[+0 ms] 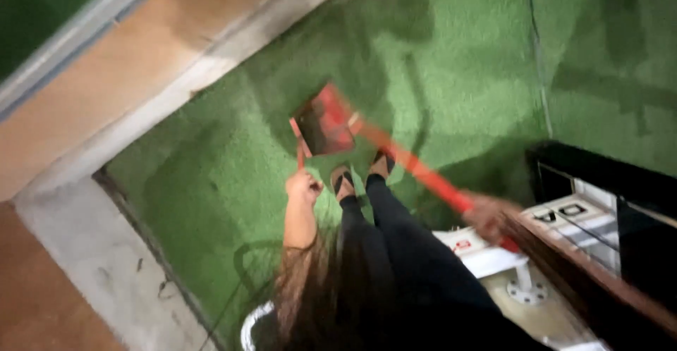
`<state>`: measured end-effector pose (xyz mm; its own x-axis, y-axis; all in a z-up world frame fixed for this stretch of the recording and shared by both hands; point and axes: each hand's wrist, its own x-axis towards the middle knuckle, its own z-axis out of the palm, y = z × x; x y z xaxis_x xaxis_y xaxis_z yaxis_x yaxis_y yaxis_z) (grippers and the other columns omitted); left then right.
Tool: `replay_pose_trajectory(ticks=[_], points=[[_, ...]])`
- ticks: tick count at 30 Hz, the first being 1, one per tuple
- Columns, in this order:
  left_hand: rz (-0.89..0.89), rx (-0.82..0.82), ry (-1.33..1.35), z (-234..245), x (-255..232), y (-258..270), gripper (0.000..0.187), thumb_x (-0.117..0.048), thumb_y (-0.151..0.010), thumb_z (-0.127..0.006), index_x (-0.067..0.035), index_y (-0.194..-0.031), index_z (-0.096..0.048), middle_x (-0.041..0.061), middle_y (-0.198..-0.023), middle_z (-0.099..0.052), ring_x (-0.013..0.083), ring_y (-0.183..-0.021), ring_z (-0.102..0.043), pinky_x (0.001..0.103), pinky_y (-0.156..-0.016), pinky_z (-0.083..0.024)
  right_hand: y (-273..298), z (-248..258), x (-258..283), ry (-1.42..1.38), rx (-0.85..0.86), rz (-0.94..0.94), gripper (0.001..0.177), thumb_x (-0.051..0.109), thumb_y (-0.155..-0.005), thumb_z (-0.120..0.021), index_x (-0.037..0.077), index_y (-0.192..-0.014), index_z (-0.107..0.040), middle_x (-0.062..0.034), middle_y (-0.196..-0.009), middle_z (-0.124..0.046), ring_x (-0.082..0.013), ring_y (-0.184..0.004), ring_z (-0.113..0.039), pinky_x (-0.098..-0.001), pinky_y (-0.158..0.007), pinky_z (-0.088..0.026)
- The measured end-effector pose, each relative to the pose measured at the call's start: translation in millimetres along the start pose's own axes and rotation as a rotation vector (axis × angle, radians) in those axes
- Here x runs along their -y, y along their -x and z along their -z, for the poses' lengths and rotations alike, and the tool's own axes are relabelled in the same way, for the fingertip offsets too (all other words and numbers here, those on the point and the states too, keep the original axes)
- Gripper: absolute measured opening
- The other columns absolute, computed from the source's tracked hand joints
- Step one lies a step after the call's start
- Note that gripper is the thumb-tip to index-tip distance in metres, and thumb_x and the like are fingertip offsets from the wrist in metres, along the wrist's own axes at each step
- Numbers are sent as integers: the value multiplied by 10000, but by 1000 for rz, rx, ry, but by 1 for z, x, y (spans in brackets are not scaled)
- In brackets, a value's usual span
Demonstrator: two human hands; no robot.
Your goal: Sweeping the green artificial turf floor in a gym around exercise equipment using a broom and dustpan.
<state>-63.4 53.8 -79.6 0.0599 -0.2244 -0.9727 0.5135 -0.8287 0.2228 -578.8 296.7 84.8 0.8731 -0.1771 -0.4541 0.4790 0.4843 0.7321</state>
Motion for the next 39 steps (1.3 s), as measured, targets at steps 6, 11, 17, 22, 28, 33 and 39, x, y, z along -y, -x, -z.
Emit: replay_pose_trajectory(ticks=[6, 11, 17, 22, 28, 33, 39], points=[[19, -2, -80, -14, 1, 38, 173, -124, -958, -561, -184, -830, -461, -48, -565, -378, 116, -421, -359, 333, -421, -333, 113, -14, 92, 312, -386, 889, 102, 174, -990, -592, 184, -965, -494, 97, -679, -502, -24, -517, -486, -168, -375, -375], [61, -105, -185, -25, -2, 57, 150, -173, -979, -558, -171, -854, -474, -42, -580, -398, 105, -427, -351, 331, -435, -359, 139, -48, 136, 175, -443, 1106, 99, 127, -1050, -579, 145, -992, -501, 82, -711, -482, -19, -543, -462, -155, -435, -376], [35, -145, -338, -42, 3, 68, 207, -306, -1003, -605, -175, -877, -504, -19, -585, -406, 123, -429, -381, 344, -422, -360, 4, 5, 57, 688, -497, 1195, 159, 200, -1012, -589, 66, -969, -663, -55, -847, -643, -163, -712, -621, -319, -589, -501], [80, -100, -299, -26, 17, 27, 226, -271, -1019, -618, -154, -892, -472, -41, -600, -408, 95, -436, -370, 301, -415, -334, -113, -34, -84, 660, -547, 736, 608, 103, -928, -535, 266, -1494, -385, -33, -729, -569, -153, -535, -522, -308, -485, -465], [114, -27, -255, -16, 16, 53, 166, -257, -1019, -552, -169, -902, -473, -32, -619, -447, 112, -481, -441, 350, -475, -423, -27, -90, -94, 498, -350, 341, 672, 87, -965, -587, 354, -1543, -372, 57, -597, -372, -44, -411, -331, -202, -336, -284], [67, -55, -153, 10, 21, 59, 162, -262, -1029, -518, -155, -913, -481, -27, -608, -390, 123, -453, -361, 355, -470, -375, 61, -78, -76, 656, -596, 625, 635, 102, -910, -555, 364, -1459, -374, 67, -561, -364, -68, -386, -352, -220, -298, -260], [81, -86, -158, 11, 15, 73, 109, -160, -1007, -538, -143, -906, -499, -36, -601, -400, 111, -458, -361, 362, -493, -396, 143, 100, 43, -34, -457, 781, 174, 226, -994, -625, 206, -909, -473, 108, -645, -439, 3, -471, -423, -140, -372, -341]])
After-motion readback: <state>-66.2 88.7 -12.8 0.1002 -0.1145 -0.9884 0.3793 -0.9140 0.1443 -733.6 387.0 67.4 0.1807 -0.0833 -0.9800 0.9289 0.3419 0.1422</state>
